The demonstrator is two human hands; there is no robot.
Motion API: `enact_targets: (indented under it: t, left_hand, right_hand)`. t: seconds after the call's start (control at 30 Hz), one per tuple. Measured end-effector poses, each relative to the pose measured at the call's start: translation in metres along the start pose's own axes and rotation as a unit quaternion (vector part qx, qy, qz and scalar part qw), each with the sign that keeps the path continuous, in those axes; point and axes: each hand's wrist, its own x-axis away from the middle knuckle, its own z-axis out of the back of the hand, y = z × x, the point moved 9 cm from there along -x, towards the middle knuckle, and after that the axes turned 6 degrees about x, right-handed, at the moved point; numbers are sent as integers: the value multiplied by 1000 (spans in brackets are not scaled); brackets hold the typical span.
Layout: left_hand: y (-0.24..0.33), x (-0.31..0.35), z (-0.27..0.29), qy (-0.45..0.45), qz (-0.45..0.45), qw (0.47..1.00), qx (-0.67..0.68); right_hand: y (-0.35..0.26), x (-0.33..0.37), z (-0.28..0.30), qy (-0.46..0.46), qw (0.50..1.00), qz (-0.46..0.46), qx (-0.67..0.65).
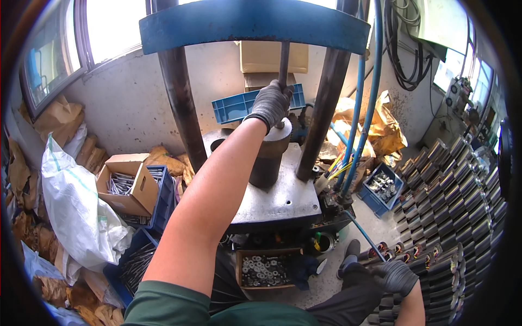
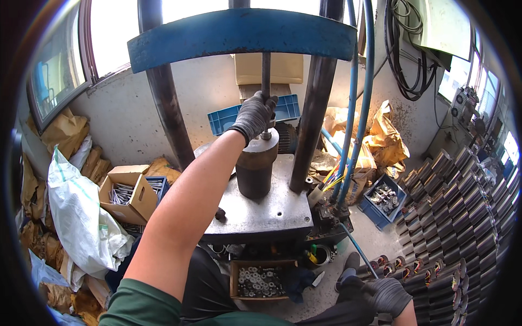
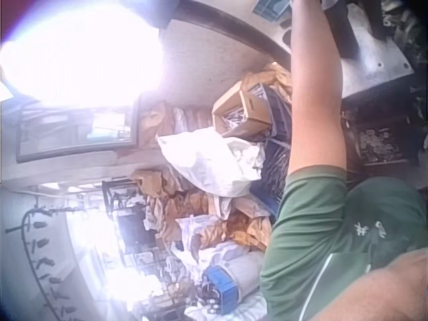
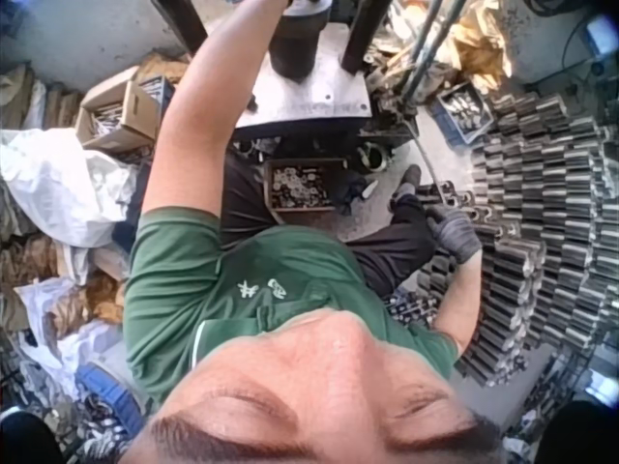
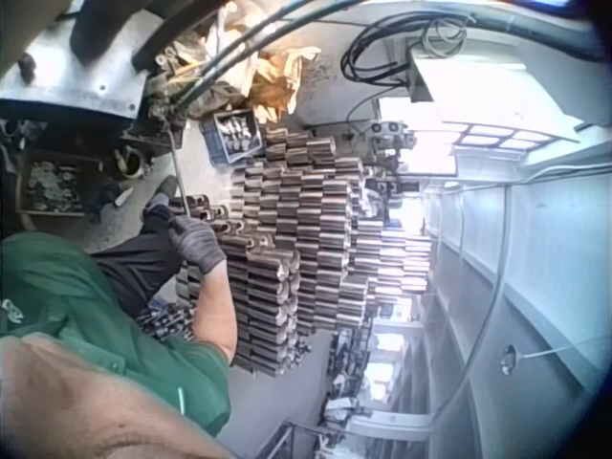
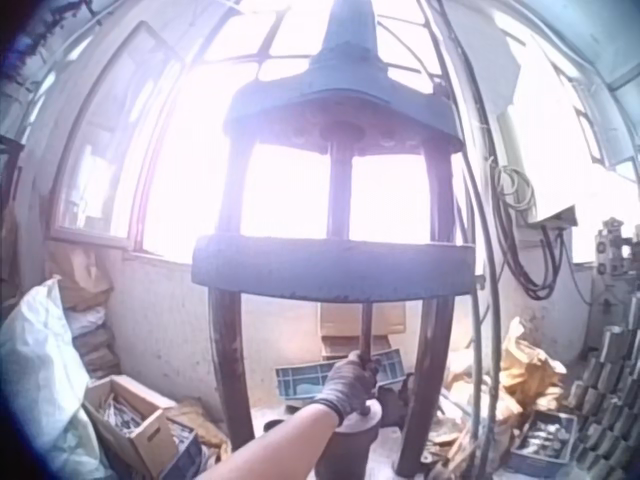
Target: Using a hydraulic press to assemble or shape metal components in an industrial workshop.
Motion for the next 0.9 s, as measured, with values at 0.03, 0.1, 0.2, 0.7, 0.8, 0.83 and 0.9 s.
enact_targets:
  t: [0.03, 0.1, 0.2, 0.7, 0.8, 0.83, 0.9]
  left_hand:
    - [2, 1, 0, 0, 1, 1000, -9]
    - [-1, -1, 1, 1, 5, 1000, -12]
    - [-1, 2, 1, -4, 13, 1000, -2]
    - [-1, 4, 3, -5, 13, 1000, -7]
    - [3, 8, 4, 0, 5, 1000, -2]
    - [4, 10, 3, -8, 18, 1000, 10]
    - [3, 12, 3, -15, 31, 999, 25]
  right_hand:
    - [2, 1, -7, -53, 998, -25, 18]
    - [8, 1, -5, -4, 1000, -19, -5]
    - [-1, -6, 22, 47, 996, -56, -60]
    - [5, 1, -4, -7, 1000, -28, -7]
    - [2, -3, 12, 48, 996, -47, -54]
    - [4, -3, 18, 76, 991, -66, -88]
    - [2, -2, 9, 26, 998, -36, -54]
